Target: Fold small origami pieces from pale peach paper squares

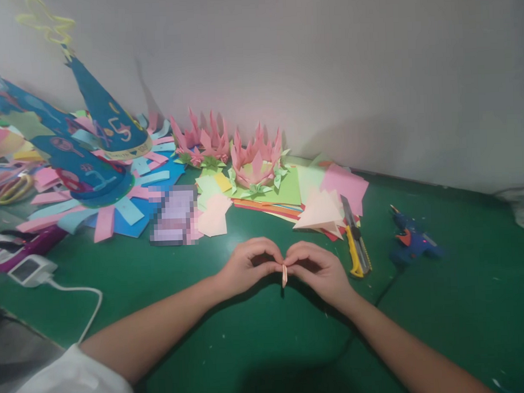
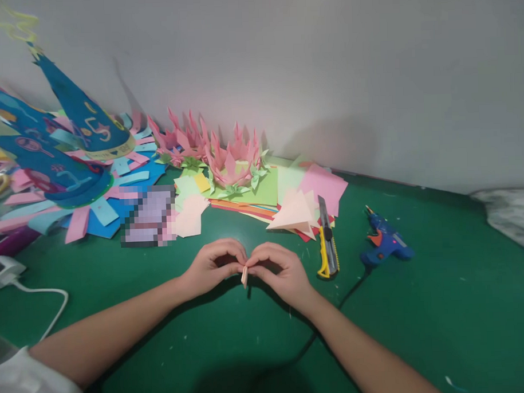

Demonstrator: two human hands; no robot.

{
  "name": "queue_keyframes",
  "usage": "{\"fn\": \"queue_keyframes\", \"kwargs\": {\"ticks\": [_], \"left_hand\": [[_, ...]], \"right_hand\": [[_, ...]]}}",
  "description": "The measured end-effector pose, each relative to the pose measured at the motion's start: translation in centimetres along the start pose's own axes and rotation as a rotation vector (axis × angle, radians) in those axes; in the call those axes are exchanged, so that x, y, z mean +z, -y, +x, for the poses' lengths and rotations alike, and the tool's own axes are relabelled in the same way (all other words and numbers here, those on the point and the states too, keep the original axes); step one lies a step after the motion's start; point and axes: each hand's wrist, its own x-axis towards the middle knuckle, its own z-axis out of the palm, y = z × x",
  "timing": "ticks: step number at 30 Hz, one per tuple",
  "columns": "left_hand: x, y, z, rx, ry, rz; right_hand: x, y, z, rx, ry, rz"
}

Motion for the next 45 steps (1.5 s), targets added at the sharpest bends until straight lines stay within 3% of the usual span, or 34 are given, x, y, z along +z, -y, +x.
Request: {"fn": "queue_keyframes", "kwargs": {"ticks": [8, 16, 23, 38, 45], "left_hand": [[0.03, -0.10, -0.19, -0.045, 0.031, 0.035], [0.26, -0.04, -0.14, -0.100, 0.033, -0.100], [0.21, -0.10, -0.14, 0.035, 0.016, 0.004], [-0.27, -0.46, -0.34, 0.360, 0.068, 0.319], [0.26, -0.43, -0.36, 0.262, 0.041, 0.262]], "right_hand": [[0.00, -0.15, -0.05, 0.024, -0.003, 0.020], [0.05, -0.21, -0.07, 0.020, -0.027, -0.040], [0.00, 0.05, -0.07, -0.117, -0.048, -0.058], [-0.11, 0.27, -0.19, -0.134, -0.026, -0.107], [-0.10, 0.30, -0.14, -0.133, -0.017, -0.120]]}}
